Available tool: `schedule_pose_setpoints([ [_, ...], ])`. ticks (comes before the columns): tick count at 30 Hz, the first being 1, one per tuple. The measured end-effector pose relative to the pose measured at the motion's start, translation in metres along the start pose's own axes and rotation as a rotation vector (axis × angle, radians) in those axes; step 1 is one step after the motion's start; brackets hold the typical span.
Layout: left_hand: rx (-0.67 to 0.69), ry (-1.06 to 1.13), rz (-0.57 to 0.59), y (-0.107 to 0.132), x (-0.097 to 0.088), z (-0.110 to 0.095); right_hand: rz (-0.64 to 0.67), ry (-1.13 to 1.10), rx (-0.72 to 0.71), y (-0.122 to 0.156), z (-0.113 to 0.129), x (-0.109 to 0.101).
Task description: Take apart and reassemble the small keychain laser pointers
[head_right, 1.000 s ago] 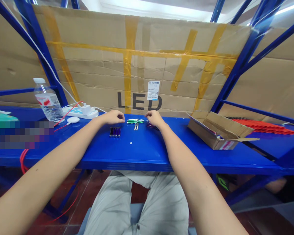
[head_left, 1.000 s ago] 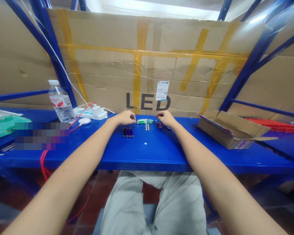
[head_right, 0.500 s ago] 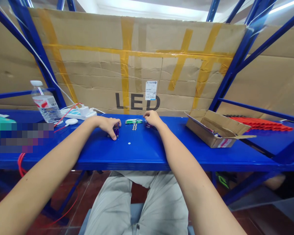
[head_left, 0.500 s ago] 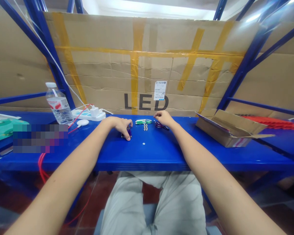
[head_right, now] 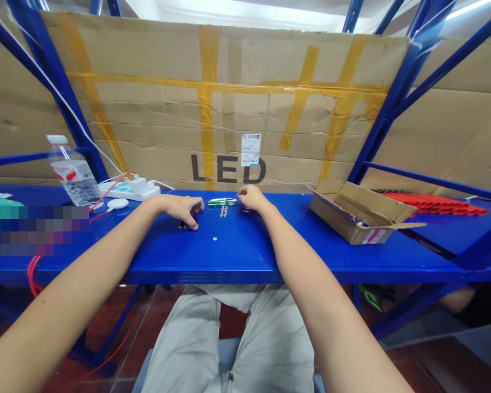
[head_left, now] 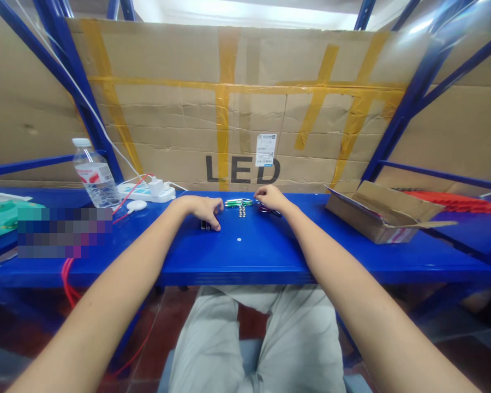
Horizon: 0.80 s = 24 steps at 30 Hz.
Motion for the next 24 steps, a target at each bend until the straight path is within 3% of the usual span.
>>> schedule_pose_setpoints([
  [9, 0.039, 0.043, -0.046, -0.009, 0.003, 0.003, 0.012, -0.005, 0.011, 0.000, 0.001, 0.001],
  [15, 0.076, 0.063, -0.042, -0.015, 0.008, -0.010, 0.005, -0.007, 0.005, 0.002, 0.006, 0.001],
  [24, 0.245, 0.143, -0.065, -0.014, 0.020, -0.037, 0.011, 0.004, -0.040, 0.002, 0.013, 0.003],
])
Point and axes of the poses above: each hand's wrist, its own y-axis away from the middle knuckle, its own x-axis out of the palm, z = x × y, the point moved 2 cm from there along -y, towards the middle knuckle, and after that the axes turned 5 degrees about -y, right-handed, at the moved point
